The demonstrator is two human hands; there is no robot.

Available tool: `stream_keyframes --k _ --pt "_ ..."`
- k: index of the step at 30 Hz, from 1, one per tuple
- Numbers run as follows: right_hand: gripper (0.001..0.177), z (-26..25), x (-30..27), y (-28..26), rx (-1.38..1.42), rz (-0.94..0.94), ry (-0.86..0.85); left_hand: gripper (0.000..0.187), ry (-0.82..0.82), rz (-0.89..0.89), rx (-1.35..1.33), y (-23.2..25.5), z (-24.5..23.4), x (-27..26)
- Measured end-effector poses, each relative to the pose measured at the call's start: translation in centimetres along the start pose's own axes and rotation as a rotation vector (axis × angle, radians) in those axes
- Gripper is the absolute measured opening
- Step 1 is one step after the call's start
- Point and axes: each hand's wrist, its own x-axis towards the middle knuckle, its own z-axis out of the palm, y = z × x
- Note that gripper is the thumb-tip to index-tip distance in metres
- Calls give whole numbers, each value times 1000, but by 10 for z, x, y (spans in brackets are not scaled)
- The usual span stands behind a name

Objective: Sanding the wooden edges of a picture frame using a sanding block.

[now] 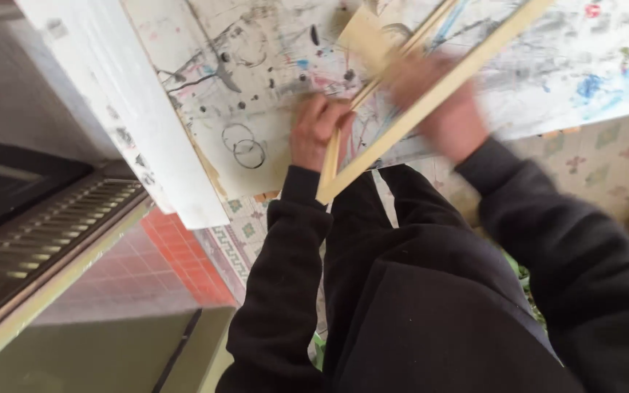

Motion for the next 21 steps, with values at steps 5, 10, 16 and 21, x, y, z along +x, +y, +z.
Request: stream_keyframes --k 5,10,16,21 --pt "22 -59 24 1 74 -119 164 17 -71 -54 -6 -24 14 1" --pt "20 -5 -14 3 53 -87 105 16 -36 0 -30 -1 0 5" --pt "31 -1 -7 -23 98 -167 138 17 -55 -48 -35 -1 -7 3" --pt "37 -23 -4 17 23 -99 73 16 12 24 -21 -7 4 13"
